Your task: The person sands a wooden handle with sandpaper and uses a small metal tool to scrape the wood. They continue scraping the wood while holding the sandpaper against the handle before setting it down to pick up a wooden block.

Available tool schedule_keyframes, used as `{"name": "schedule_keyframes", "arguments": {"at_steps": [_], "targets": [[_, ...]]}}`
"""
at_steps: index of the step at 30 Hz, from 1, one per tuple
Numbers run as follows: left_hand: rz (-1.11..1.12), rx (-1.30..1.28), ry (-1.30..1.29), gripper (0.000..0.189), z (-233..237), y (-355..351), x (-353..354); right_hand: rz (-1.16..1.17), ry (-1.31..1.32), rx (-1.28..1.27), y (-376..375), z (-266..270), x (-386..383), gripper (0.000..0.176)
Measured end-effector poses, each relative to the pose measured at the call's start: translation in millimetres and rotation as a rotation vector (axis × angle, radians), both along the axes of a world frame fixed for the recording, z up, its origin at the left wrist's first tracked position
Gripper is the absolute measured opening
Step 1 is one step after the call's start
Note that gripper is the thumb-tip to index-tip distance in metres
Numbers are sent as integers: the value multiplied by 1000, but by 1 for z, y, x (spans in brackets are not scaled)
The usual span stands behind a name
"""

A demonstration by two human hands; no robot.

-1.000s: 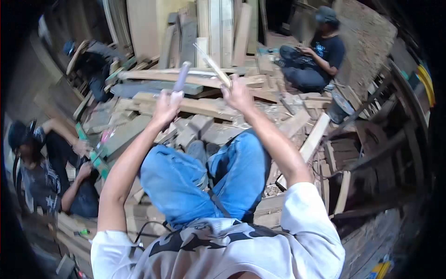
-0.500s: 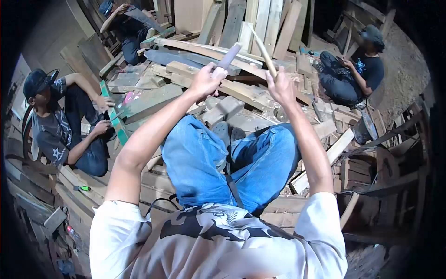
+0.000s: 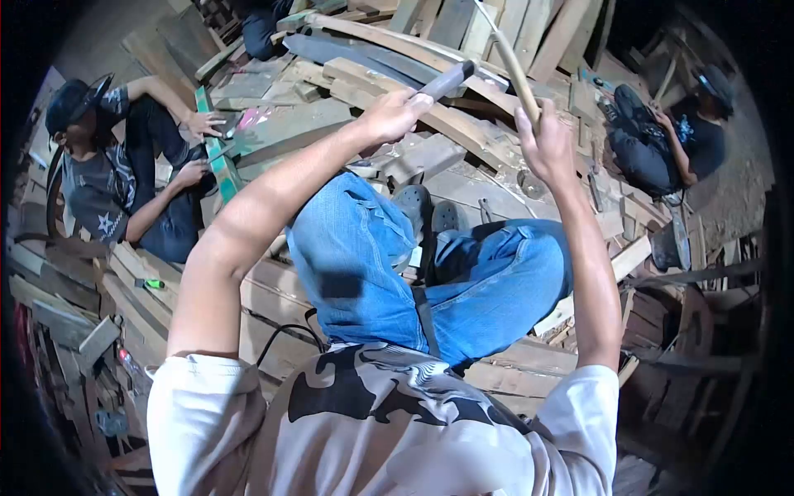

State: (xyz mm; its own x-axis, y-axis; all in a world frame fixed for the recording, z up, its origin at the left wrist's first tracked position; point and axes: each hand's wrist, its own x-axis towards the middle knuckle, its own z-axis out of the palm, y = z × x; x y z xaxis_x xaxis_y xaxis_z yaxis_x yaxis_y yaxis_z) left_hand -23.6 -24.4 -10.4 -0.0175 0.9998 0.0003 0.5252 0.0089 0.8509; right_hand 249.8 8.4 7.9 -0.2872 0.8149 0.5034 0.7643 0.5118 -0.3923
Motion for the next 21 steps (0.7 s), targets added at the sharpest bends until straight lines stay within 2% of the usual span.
{"name": "schedule_keyframes", "arguments": {"at_steps": [5,7,11,16,18,19,21], "targets": [[-18,-52,30,36,-5,7,-7,94,35,108,8,-8,-5,36],[-30,-78,-56,38,-13,14,-8,125,44,152,13,-10,-8,37],[-74,-281,-456,47,-21,29,-7,127,143,65,17,-11,-17,38],[-92,-355,-575,47,-21,41,6,132,107,36,26,-16,-18,38],[-138,-406,-683,47,-23,46,7,89,123,-93,28,-17,-18,39],[-141,-428,-708,47,-21,49,9,109,154,-29,32,-23,-17,39],[-166,-469,-782,49,-21,55,10,97,147,-54,38,-23,-17,37]]}}
